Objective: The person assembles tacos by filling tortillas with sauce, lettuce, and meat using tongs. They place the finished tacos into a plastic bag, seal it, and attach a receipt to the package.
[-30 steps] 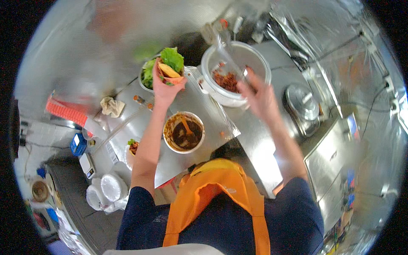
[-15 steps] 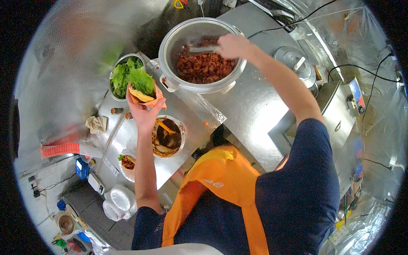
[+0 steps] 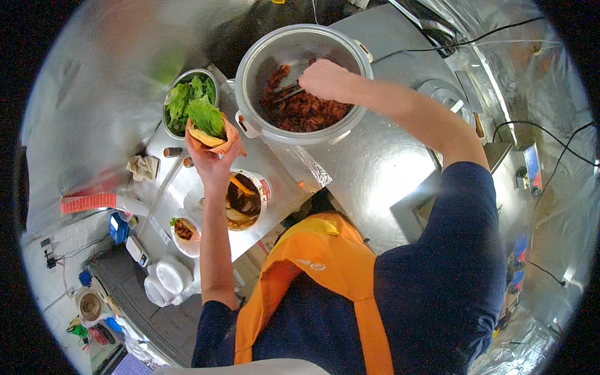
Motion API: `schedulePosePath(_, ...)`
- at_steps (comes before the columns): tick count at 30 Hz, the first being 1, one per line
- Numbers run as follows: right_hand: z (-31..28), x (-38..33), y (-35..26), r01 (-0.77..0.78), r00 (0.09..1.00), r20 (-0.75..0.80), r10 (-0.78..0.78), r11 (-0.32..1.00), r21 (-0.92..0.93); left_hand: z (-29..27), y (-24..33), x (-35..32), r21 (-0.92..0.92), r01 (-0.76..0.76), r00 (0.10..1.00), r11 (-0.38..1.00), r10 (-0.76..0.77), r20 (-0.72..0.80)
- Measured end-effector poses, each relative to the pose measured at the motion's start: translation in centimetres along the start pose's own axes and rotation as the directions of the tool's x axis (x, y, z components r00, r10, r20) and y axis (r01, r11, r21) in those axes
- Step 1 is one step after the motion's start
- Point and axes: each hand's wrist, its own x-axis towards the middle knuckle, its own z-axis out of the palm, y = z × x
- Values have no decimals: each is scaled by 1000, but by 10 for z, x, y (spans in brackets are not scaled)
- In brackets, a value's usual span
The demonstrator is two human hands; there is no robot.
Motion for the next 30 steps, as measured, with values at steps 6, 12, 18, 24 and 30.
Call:
schedulePosePath(6,-16,-50,-5,-243,970,72,233,905,350,11,-10,8,-72,-8,1000,997,7,-21)
schedulePosePath(12,-69,-131,5,-268,873,-93,479,628,730,49,2,38,91,-46,998,995,50,-39)
schedulePosePath(18,-102,-165,-34,-132,708,-72,702,232,964,120,6,59,-12,-88,996,996,88,-3)
schedulePosePath(24,-75,-166,-82,-212,650,-260,714,499,840,150,2,66,-57,-205,979,977,206,8)
schedulePosePath(30,-101,-174,-79,-355,716,-357,600,753,553,140,-25,74,24,-235,967,972,231,107)
